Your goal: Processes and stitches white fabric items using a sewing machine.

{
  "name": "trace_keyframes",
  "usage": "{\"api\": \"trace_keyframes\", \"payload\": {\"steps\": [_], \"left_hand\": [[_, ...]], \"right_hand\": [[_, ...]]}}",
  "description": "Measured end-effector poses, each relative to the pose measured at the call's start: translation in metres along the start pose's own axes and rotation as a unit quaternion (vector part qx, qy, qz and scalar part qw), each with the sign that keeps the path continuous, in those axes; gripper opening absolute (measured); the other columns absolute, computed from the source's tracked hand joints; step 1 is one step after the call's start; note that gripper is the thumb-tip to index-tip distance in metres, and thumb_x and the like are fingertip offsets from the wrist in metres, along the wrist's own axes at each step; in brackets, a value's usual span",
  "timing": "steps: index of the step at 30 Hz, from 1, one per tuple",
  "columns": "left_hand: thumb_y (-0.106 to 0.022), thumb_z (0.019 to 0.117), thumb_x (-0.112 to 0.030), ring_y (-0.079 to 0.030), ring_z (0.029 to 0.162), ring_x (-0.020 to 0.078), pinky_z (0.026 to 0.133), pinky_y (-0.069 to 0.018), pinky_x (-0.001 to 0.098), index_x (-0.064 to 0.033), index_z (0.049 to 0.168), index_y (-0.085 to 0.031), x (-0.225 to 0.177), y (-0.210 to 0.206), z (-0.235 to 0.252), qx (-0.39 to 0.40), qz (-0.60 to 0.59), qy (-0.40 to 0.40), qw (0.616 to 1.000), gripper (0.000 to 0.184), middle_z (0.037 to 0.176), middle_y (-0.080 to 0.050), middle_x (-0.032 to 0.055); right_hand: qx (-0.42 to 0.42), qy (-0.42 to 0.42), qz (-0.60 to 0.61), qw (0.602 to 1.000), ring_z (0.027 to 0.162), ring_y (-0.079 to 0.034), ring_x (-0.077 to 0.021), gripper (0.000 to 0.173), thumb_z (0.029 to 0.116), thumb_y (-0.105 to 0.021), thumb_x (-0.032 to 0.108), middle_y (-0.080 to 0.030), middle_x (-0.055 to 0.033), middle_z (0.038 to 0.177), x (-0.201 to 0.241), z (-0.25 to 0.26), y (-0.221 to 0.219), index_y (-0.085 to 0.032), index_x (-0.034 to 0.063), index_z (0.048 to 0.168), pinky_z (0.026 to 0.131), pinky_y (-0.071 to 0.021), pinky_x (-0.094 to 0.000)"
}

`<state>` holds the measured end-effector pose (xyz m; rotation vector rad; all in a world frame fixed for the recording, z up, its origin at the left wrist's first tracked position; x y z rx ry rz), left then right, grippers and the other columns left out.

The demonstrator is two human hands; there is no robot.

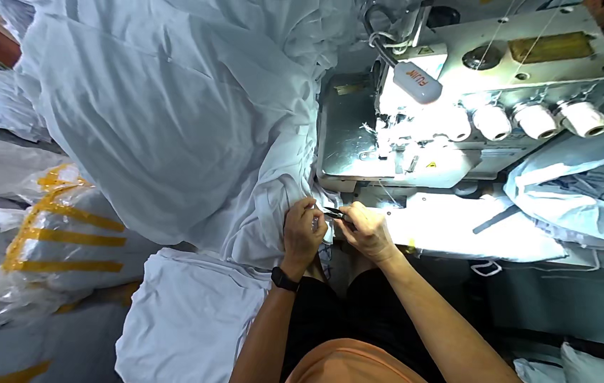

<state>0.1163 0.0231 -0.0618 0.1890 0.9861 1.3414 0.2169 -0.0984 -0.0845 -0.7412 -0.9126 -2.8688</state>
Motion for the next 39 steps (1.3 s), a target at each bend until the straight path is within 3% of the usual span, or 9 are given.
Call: {"api": "trace_keyframes", "payload": {"steps": [12, 16, 18, 20, 23, 25, 28, 34, 39], "left_hand": [[-0.069, 0.0873, -0.015, -0.069, 0.096, 0.0222, 0.087, -0.0533, 0.0326, -0.0061, 0.082, -0.077, 0.0, -0.008, -0.006, -0.06, 0.025, -0.016, 0.998, 0.013, 0.103, -0.074, 0.0118], [-0.069, 0.0865, -0.014, -0.072, 0.097, 0.0264, 0.088, -0.0568, 0.0382, -0.0037, 0.08, -0.076, -0.004, -0.007, -0.003, -0.047, -0.029, -0.01, 0.998, 0.015, 0.102, -0.075, 0.0144], [-0.065, 0.0877, -0.013, -0.071, 0.099, 0.0278, 0.093, -0.054, 0.0405, -0.0013, 0.073, -0.073, -0.004, -0.001, 0.001, -0.023, -0.112, -0.011, 0.993, 0.021, 0.099, -0.075, 0.0155], [-0.064, 0.0898, -0.012, -0.069, 0.1, 0.0278, 0.096, -0.052, 0.0383, 0.0026, 0.071, -0.072, -0.004, 0.007, 0.008, -0.003, -0.193, 0.006, 0.981, 0.025, 0.098, -0.074, 0.0171], [-0.068, 0.0883, -0.005, -0.068, 0.097, 0.0276, 0.092, -0.0524, 0.0354, 0.0102, 0.075, -0.071, -0.001, 0.016, 0.015, 0.0, -0.262, 0.03, 0.964, 0.02, 0.098, -0.072, 0.0224], [-0.07, 0.0864, -0.002, -0.067, 0.094, 0.0268, 0.089, -0.0527, 0.0345, 0.0115, 0.074, -0.07, -0.002, 0.017, 0.016, 0.0, -0.268, 0.034, 0.963, 0.018, 0.096, -0.071, 0.0234], [-0.069, 0.0865, 0.001, -0.068, 0.09, 0.0241, 0.085, -0.0528, 0.0317, 0.0139, 0.075, -0.069, 0.003, 0.02, 0.02, -0.005, -0.303, 0.054, 0.952, 0.017, 0.093, -0.071, 0.0238], [-0.043, 0.1012, -0.001, -0.064, 0.086, 0.0085, 0.085, -0.0521, 0.0271, 0.0094, 0.092, -0.071, 0.028, 0.034, 0.024, -0.038, -0.515, 0.244, 0.821, 0.031, 0.09, -0.071, 0.008], [-0.03, 0.1059, -0.004, -0.068, 0.084, 0.0099, 0.086, -0.0557, 0.0288, -0.0034, 0.085, -0.068, 0.036, 0.034, 0.022, -0.062, -0.656, 0.304, 0.688, 0.044, 0.083, -0.072, 0.001]], "right_hand": [[-0.008, 0.007, 0.013, 1.0, 0.07, -0.071, -0.0248, 0.02, 0.0969, -0.063, 0.011, -0.071, -0.0169, 0.078, 0.0, -0.002, -0.001, -0.072, -0.0065, 0.092, 0.066, -0.0579, -0.0312], [-0.013, -0.091, 0.063, 0.994, 0.076, -0.068, -0.0249, 0.027, 0.0965, -0.063, 0.015, -0.07, -0.0229, 0.086, -0.005, -0.002, 0.008, -0.071, -0.0101, 0.101, 0.072, -0.0569, -0.0327], [-0.032, -0.17, 0.132, 0.976, 0.078, -0.065, -0.0153, 0.032, 0.0926, -0.069, 0.011, -0.068, -0.0256, 0.093, -0.01, 0.003, 0.016, -0.067, -0.0183, 0.104, 0.075, -0.0538, -0.0246], [-0.038, -0.226, 0.231, 0.946, 0.076, -0.059, 0.0045, 0.03, 0.0901, -0.069, 0.005, -0.065, -0.0091, 0.091, -0.014, 0.009, 0.02, -0.061, -0.0186, 0.105, 0.072, -0.0518, -0.0121], [-0.018, -0.259, 0.325, 0.91, 0.068, -0.058, 0.0124, 0.018, 0.0885, -0.066, 0.001, -0.063, 0.0136, 0.083, -0.012, 0.018, 0.023, -0.059, -0.0056, 0.104, 0.065, -0.0524, -0.0098], [-0.008, -0.249, 0.336, 0.908, 0.067, -0.057, 0.0116, 0.013, 0.0869, -0.066, -0.001, -0.06, 0.0163, 0.078, -0.013, 0.018, 0.022, -0.058, -0.0001, 0.098, 0.065, -0.0514, -0.0097], [0.011, -0.219, 0.299, 0.929, 0.072, -0.056, 0.0112, 0.01, 0.089, -0.066, -0.001, -0.059, 0.0094, 0.079, -0.013, 0.02, 0.022, -0.058, -0.0055, 0.091, 0.071, -0.0495, -0.009], [-0.002, -0.211, 0.225, 0.951, 0.07, -0.048, 0.0119, 0.027, 0.1015, -0.052, 0.006, -0.049, 0.0012, 0.074, -0.015, 0.02, 0.023, -0.055, -0.0156, 0.087, 0.067, -0.0419, -0.0071], [-0.101, -0.294, 0.265, 0.913, 0.057, -0.05, 0.0098, 0.02, 0.1034, -0.043, 0.003, -0.05, 0.0125, 0.068, -0.005, 0.018, 0.024, -0.052, 0.0017, 0.086, 0.057, -0.0449, -0.0097]]}}
Point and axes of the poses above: each hand's wrist, its own z-axis towards the middle knuckle, its own y-axis out of the back of the hand, x = y × z, the point moved 3 cm from there along z, towards the middle knuckle
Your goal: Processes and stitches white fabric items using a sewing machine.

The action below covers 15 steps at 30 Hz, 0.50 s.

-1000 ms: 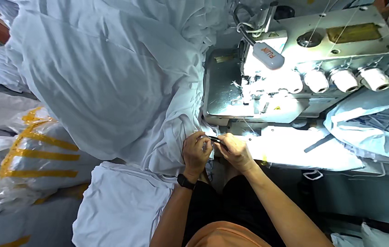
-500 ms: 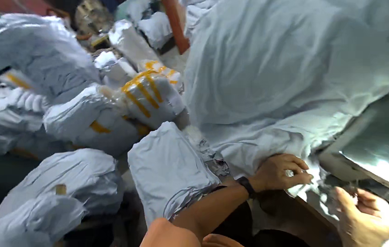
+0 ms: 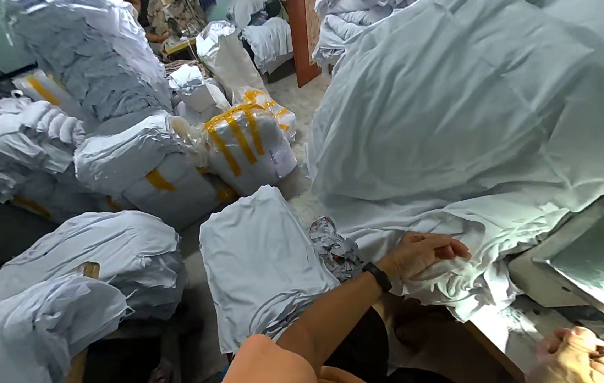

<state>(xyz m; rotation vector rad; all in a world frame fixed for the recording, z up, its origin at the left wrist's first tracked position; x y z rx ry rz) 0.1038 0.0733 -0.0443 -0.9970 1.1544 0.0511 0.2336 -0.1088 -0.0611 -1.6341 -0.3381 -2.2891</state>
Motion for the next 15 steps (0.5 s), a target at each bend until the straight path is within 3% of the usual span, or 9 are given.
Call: {"api": "trace_keyframes", "payload": {"steps": [1, 3, 5, 7, 9, 10, 12, 15], "left_hand": [[-0.028, 0.1061, -0.004, -0.068, 0.084, 0.01, 0.086, -0.0557, 0.0284, -0.0046, 0.084, -0.067, 0.0, 0.0, 0.001, 0.002, -0.012, 0.01, 1.0, 0.045, 0.084, -0.072, 0.0011], [-0.028, 0.1061, -0.004, -0.069, 0.085, 0.0103, 0.086, -0.056, 0.0279, -0.0057, 0.083, -0.067, -0.001, 0.001, 0.002, 0.009, -0.026, 0.02, 0.999, 0.045, 0.084, -0.073, 0.0014], [-0.028, 0.1065, -0.005, -0.07, 0.086, 0.0109, 0.087, -0.0559, 0.0282, -0.0059, 0.084, -0.068, -0.001, 0.002, 0.002, 0.016, -0.041, 0.027, 0.999, 0.046, 0.086, -0.073, 0.0016], [-0.028, 0.1068, -0.006, -0.07, 0.087, 0.0115, 0.087, -0.056, 0.0282, -0.0062, 0.085, -0.068, 0.001, 0.004, 0.003, 0.026, -0.057, 0.034, 0.997, 0.046, 0.087, -0.074, 0.0021], [-0.027, 0.1072, -0.006, -0.07, 0.088, 0.0119, 0.088, -0.056, 0.0281, -0.0075, 0.084, -0.067, 0.001, 0.006, 0.003, 0.035, -0.074, 0.04, 0.996, 0.046, 0.089, -0.074, 0.0024], [-0.026, 0.1074, -0.007, -0.07, 0.088, 0.0117, 0.087, -0.0558, 0.0277, -0.0081, 0.084, -0.066, 0.001, 0.006, 0.002, 0.038, -0.082, 0.041, 0.995, 0.046, 0.089, -0.074, 0.0024], [-0.025, 0.1078, -0.009, -0.07, 0.087, 0.0113, 0.086, -0.0559, 0.0272, -0.0089, 0.083, -0.066, -0.001, 0.007, 0.002, 0.04, -0.088, 0.041, 0.995, 0.047, 0.089, -0.074, 0.0022], [-0.024, 0.1089, -0.01, -0.07, 0.088, 0.0114, 0.087, -0.0556, 0.0272, -0.0092, 0.084, -0.065, -0.002, 0.007, 0.001, 0.036, -0.075, 0.053, 0.995, 0.048, 0.09, -0.074, 0.002]], "right_hand": [[-0.045, 0.015, -0.015, 0.999, 0.06, -0.05, 0.0097, 0.019, 0.1029, -0.043, 0.003, -0.049, 0.0101, 0.069, 0.002, -0.002, 0.0, -0.052, -0.0021, 0.087, 0.059, -0.0447, -0.0098], [-0.126, 0.066, -0.039, 0.989, 0.07, -0.06, 0.0025, 0.021, 0.0988, -0.047, -0.004, -0.057, -0.0048, 0.073, 0.01, -0.006, -0.006, -0.056, -0.019, 0.087, 0.069, -0.0497, -0.015], [-0.063, 0.088, -0.164, 0.981, 0.08, -0.06, -0.0038, 0.029, 0.1031, -0.046, 0.002, -0.06, -0.0161, 0.08, -0.006, -0.002, 0.0, -0.058, -0.0227, 0.093, 0.078, -0.0484, -0.0177], [0.033, 0.119, -0.278, 0.953, 0.084, -0.066, -0.0183, 0.034, 0.1049, -0.046, 0.006, -0.065, -0.0295, 0.087, -0.017, 0.002, 0.004, -0.061, -0.024, 0.097, 0.082, -0.0512, -0.0265], [0.096, 0.163, -0.317, 0.929, 0.078, -0.069, -0.0316, 0.033, 0.1042, -0.05, 0.006, -0.066, -0.0338, 0.084, -0.02, 0.003, 0.003, -0.063, -0.0226, 0.094, 0.077, -0.0545, -0.038], [0.107, 0.178, -0.323, 0.924, 0.072, -0.067, -0.0327, 0.034, 0.1045, -0.053, 0.008, -0.064, -0.0328, 0.079, -0.02, 0.003, 0.001, -0.063, -0.0214, 0.09, 0.071, -0.0529, -0.04], [0.108, 0.181, -0.316, 0.925, 0.063, -0.06, -0.0249, 0.037, 0.104, -0.056, 0.011, -0.061, -0.0283, 0.071, -0.017, 0.003, -0.002, -0.063, -0.0203, 0.085, 0.063, -0.0487, -0.0348], [0.097, 0.135, -0.254, 0.953, 0.066, -0.052, -0.0064, 0.039, 0.1039, -0.055, 0.012, -0.056, -0.0208, 0.069, -0.011, 0.002, 0.001, -0.06, -0.0209, 0.084, 0.065, -0.0428, -0.0186]]}}
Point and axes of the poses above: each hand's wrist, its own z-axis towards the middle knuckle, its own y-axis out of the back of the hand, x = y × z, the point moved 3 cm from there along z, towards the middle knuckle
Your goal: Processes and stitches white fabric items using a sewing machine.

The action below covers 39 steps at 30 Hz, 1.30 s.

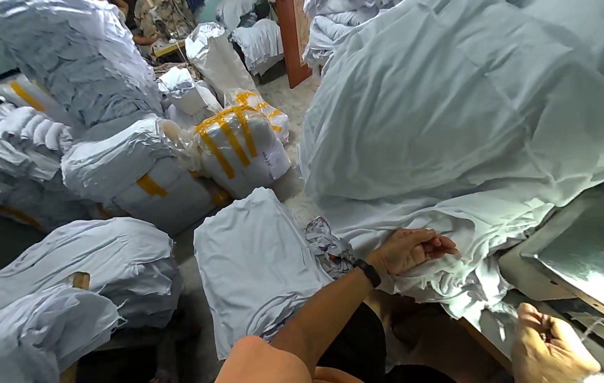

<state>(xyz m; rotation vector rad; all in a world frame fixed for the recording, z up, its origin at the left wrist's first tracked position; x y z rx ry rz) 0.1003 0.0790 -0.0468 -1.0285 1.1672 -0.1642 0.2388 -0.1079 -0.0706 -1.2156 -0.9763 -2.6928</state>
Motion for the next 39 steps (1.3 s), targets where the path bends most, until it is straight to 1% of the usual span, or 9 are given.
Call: {"api": "trace_keyframes", "payload": {"steps": [4, 7, 10, 14, 20, 27, 33, 37, 39], "left_hand": [[-0.022, 0.1087, -0.012, -0.07, 0.09, 0.0118, 0.087, -0.0555, 0.0274, -0.0115, 0.084, -0.063, 0.0, 0.001, 0.0, -0.003, -0.001, 0.016, 1.0, 0.048, 0.092, -0.074, 0.0026], [-0.022, 0.1083, -0.013, -0.07, 0.09, 0.0113, 0.086, -0.0554, 0.0264, -0.0121, 0.084, -0.063, -0.002, 0.004, 0.0, -0.004, 0.003, 0.02, 1.0, 0.047, 0.094, -0.074, 0.0027], [-0.023, 0.1099, -0.012, -0.071, 0.085, 0.012, 0.082, -0.0572, 0.0264, -0.0104, 0.083, -0.061, -0.004, 0.0, 0.003, -0.05, 0.017, 0.026, 0.998, 0.046, 0.088, -0.073, 0.0036], [-0.023, 0.1105, -0.014, -0.07, 0.083, 0.0107, 0.079, -0.0572, 0.0252, -0.0102, 0.086, -0.06, -0.004, 0.001, 0.004, -0.065, 0.043, 0.024, 0.997, 0.045, 0.088, -0.073, 0.0026], [-0.023, 0.1099, -0.012, -0.07, 0.086, 0.0119, 0.081, -0.0569, 0.026, -0.0109, 0.086, -0.062, -0.005, 0.002, 0.002, -0.058, 0.017, 0.016, 0.998, 0.046, 0.091, -0.073, 0.0032], [-0.022, 0.1097, -0.014, -0.071, 0.088, 0.0116, 0.083, -0.0568, 0.0262, -0.0116, 0.089, -0.063, -0.006, 0.005, 0.002, -0.047, 0.018, 0.016, 0.999, 0.046, 0.094, -0.074, 0.0028], [-0.026, 0.112, -0.019, -0.071, 0.084, 0.0125, 0.079, -0.0575, 0.0248, -0.01, 0.094, -0.063, -0.012, 0.004, 0.006, -0.079, 0.016, 0.074, 0.994, 0.043, 0.092, -0.074, 0.005], [-0.027, 0.1125, -0.019, -0.072, 0.083, 0.0137, 0.079, -0.058, 0.0259, -0.0098, 0.095, -0.06, -0.013, 0.003, 0.006, -0.096, 0.009, 0.069, 0.993, 0.038, 0.092, -0.073, 0.0062], [-0.026, 0.113, -0.019, -0.071, 0.082, 0.0124, 0.078, -0.0577, 0.0253, -0.01, 0.095, -0.058, -0.013, -0.001, 0.006, -0.108, 0.022, 0.062, 0.992, 0.038, 0.091, -0.073, 0.0049]], "right_hand": [[-0.021, -0.021, 0.06, 0.998, 0.07, -0.051, 0.0032, 0.037, 0.1038, -0.052, 0.009, -0.055, -0.0164, 0.07, 0.001, -0.001, 0.004, -0.057, -0.0219, 0.084, 0.067, -0.0413, -0.0113], [-0.029, -0.018, 0.087, 0.996, 0.072, -0.05, 0.0068, 0.034, 0.1025, -0.053, 0.006, -0.056, -0.0155, 0.072, 0.0, 0.0, 0.003, -0.057, -0.0233, 0.086, 0.07, -0.0407, -0.0082], [-0.041, -0.023, 0.116, 0.992, 0.071, -0.047, 0.0096, 0.031, 0.1003, -0.053, 0.004, -0.053, -0.0102, 0.07, 0.0, 0.001, 0.003, -0.056, -0.0211, 0.081, 0.068, -0.039, -0.0067], [-0.031, -0.021, 0.13, 0.991, 0.072, -0.048, 0.0094, 0.032, 0.1011, -0.053, 0.004, -0.054, -0.0117, 0.072, 0.0, 0.002, 0.004, -0.056, -0.0235, 0.085, 0.069, -0.0399, -0.0072], [-0.029, -0.032, 0.12, 0.992, 0.07, -0.046, 0.0089, 0.032, 0.1022, -0.054, 0.006, -0.053, -0.0116, 0.071, 0.003, 0.002, 0.004, -0.058, -0.0218, 0.085, 0.067, -0.0382, -0.0072], [-0.04, -0.028, 0.132, 0.99, 0.066, -0.043, 0.0101, 0.032, 0.1006, -0.055, 0.005, -0.05, -0.0087, 0.067, 0.003, 0.005, 0.002, -0.056, -0.0203, 0.081, 0.064, -0.0358, -0.0066], [-0.05, -0.052, 0.131, 0.989, 0.065, -0.041, 0.0082, 0.032, 0.1001, -0.059, 0.007, -0.049, -0.0066, 0.067, 0.001, 0.008, 0.002, -0.058, -0.0177, 0.08, 0.063, -0.0352, -0.0085], [-0.045, -0.044, 0.142, 0.988, 0.064, -0.04, 0.008, 0.032, 0.1004, -0.058, 0.007, -0.048, -0.0056, 0.067, 0.002, 0.005, 0.002, -0.057, -0.0167, 0.079, 0.062, -0.0343, -0.0088], [-0.051, -0.034, 0.139, 0.988, 0.064, -0.042, 0.0059, 0.032, 0.1005, -0.058, 0.007, -0.05, -0.0093, 0.067, -0.002, 0.003, 0.002, -0.058, -0.0182, 0.08, 0.062, -0.0354, -0.0103]]}}
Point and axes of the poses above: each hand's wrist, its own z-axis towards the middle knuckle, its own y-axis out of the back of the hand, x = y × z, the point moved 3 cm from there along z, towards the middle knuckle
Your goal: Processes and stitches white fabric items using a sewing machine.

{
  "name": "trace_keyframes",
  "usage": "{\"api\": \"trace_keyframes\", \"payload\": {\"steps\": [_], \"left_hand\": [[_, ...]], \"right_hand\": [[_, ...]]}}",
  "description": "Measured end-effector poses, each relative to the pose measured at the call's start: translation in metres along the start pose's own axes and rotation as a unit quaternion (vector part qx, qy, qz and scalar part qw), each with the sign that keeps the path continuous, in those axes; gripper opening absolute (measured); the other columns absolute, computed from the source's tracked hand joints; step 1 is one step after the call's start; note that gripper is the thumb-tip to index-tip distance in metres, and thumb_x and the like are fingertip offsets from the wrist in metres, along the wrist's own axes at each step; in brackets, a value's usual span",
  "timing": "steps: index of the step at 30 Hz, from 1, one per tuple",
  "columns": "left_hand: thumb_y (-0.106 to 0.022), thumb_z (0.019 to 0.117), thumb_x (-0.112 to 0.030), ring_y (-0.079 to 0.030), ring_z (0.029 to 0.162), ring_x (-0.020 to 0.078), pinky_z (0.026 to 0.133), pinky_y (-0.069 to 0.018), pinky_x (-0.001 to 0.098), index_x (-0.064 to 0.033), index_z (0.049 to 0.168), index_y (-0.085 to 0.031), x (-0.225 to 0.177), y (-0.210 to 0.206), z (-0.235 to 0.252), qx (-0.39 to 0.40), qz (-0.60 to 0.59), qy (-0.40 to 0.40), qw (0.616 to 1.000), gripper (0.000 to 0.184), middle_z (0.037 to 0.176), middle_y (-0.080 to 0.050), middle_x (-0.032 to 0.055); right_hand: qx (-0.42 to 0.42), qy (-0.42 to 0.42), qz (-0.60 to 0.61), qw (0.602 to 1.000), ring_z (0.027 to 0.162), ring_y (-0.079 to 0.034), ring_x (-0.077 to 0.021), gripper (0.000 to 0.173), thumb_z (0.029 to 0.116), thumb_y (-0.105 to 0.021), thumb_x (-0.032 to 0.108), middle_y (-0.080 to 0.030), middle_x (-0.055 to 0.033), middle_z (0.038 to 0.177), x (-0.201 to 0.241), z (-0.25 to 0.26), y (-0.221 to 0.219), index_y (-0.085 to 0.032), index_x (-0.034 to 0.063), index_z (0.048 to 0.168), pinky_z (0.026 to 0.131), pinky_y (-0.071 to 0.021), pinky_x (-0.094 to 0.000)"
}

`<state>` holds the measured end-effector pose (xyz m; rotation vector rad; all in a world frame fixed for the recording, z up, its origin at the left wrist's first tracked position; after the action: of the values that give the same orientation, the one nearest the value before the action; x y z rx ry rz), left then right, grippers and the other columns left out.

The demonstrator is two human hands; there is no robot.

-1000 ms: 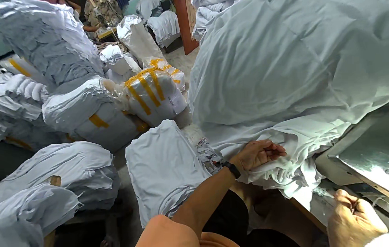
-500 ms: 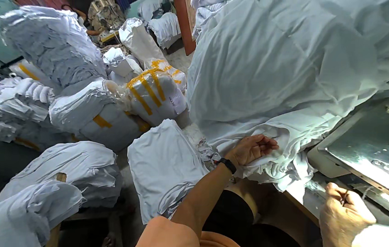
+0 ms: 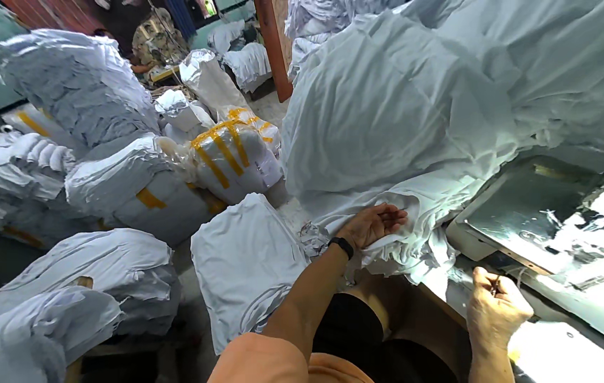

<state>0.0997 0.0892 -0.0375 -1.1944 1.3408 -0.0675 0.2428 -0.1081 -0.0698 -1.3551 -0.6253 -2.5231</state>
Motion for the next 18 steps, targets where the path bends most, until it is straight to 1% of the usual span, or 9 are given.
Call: {"api": "trace_keyframes", "payload": {"steps": [2, 4, 6, 9, 11, 13, 16, 18], "left_hand": [[-0.025, 0.1129, -0.018, -0.07, 0.081, 0.011, 0.077, -0.0574, 0.0243, -0.0099, 0.096, -0.057, 0.001, -0.003, 0.0, -0.013, 0.017, -0.006, 1.0, 0.038, 0.09, -0.072, 0.0036], [-0.026, 0.1124, -0.016, -0.069, 0.078, 0.0095, 0.075, -0.0569, 0.0233, -0.0103, 0.094, -0.058, 0.001, -0.005, 0.001, -0.03, 0.034, -0.005, 0.999, 0.037, 0.088, -0.071, 0.0022], [-0.026, 0.1123, -0.016, -0.069, 0.078, 0.0092, 0.074, -0.0569, 0.023, -0.011, 0.093, -0.058, 0.0, -0.005, 0.003, -0.03, 0.037, -0.001, 0.999, 0.037, 0.087, -0.071, 0.0017], [-0.029, 0.1121, -0.017, -0.071, 0.08, 0.011, 0.076, -0.0578, 0.0241, -0.0116, 0.095, -0.059, 0.0, -0.001, 0.001, -0.022, 0.01, 0.013, 1.0, 0.035, 0.09, -0.073, 0.0032], [-0.033, 0.1111, -0.017, -0.071, 0.082, 0.0118, 0.076, -0.058, 0.025, -0.0127, 0.097, -0.061, -0.003, -0.001, 0.004, -0.012, 0.01, 0.029, 0.999, 0.031, 0.092, -0.073, 0.0033], [-0.035, 0.1109, -0.019, -0.071, 0.083, 0.0122, 0.076, -0.0582, 0.0252, -0.0138, 0.098, -0.062, -0.003, 0.002, 0.007, -0.002, 0.014, 0.045, 0.999, 0.031, 0.093, -0.074, 0.0032], [-0.031, 0.1111, -0.021, -0.072, 0.083, 0.0124, 0.076, -0.0584, 0.0249, -0.0153, 0.097, -0.064, -0.008, 0.006, 0.01, 0.008, 0.02, 0.056, 0.998, 0.036, 0.093, -0.074, 0.0028], [-0.03, 0.111, -0.021, -0.072, 0.083, 0.0129, 0.076, -0.0586, 0.0254, -0.0163, 0.095, -0.067, -0.008, 0.008, 0.011, 0.02, 0.011, 0.061, 0.998, 0.04, 0.093, -0.075, 0.0029]], "right_hand": [[-0.002, 0.01, -0.006, 1.0, 0.064, -0.043, 0.0042, 0.033, 0.101, -0.058, 0.007, -0.051, -0.0115, 0.067, -0.004, 0.0, 0.0, -0.059, -0.0184, 0.08, 0.062, -0.0362, -0.0114], [0.005, 0.005, -0.014, 1.0, 0.065, -0.045, 0.0006, 0.033, 0.1017, -0.056, 0.008, -0.053, -0.0143, 0.068, -0.003, 0.0, 0.0, -0.06, -0.0193, 0.082, 0.063, -0.0382, -0.0143], [0.005, 0.006, -0.016, 1.0, 0.064, -0.045, 0.0004, 0.033, 0.1016, -0.056, 0.007, -0.053, -0.0149, 0.067, -0.004, 0.001, -0.001, -0.06, -0.0193, 0.082, 0.063, -0.0383, -0.0147], [0.0, -0.005, -0.002, 1.0, 0.062, -0.043, 0.0024, 0.033, 0.0997, -0.059, 0.008, -0.052, -0.012, 0.066, -0.003, 0.002, -0.002, -0.06, -0.0182, 0.08, 0.061, -0.0369, -0.0133], [-0.005, -0.024, 0.013, 1.0, 0.061, -0.042, 0.005, 0.031, 0.098, -0.061, 0.009, -0.051, -0.007, 0.065, -0.004, 0.005, -0.002, -0.061, -0.0148, 0.079, 0.059, -0.0357, -0.0113], [-0.018, -0.038, 0.019, 0.999, 0.058, -0.04, 0.0062, 0.03, 0.0956, -0.063, 0.011, -0.049, -0.0034, 0.063, -0.005, 0.005, -0.004, -0.061, -0.0114, 0.076, 0.057, -0.0342, -0.0104], [-0.033, -0.046, -0.013, 0.998, 0.054, -0.04, 0.0002, 0.034, 0.0943, -0.063, 0.013, -0.049, -0.0065, 0.058, -0.004, 0.005, -0.01, -0.06, -0.0104, 0.071, 0.054, -0.0347, -0.0166], [-0.04, -0.053, -0.02, 0.998, 0.053, -0.04, 0.0012, 0.035, 0.0943, -0.063, 0.016, -0.049, -0.0049, 0.057, -0.007, 0.003, -0.012, -0.06, -0.0091, 0.07, 0.052, -0.0342, -0.0159]]}}
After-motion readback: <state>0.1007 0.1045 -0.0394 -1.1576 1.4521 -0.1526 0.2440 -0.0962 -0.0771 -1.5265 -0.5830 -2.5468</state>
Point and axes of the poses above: each hand's wrist, its own z-axis towards the middle knuckle, its own y-axis out of the back of the hand, x = y × z, the point moved 3 cm from there along z, towards the middle knuckle
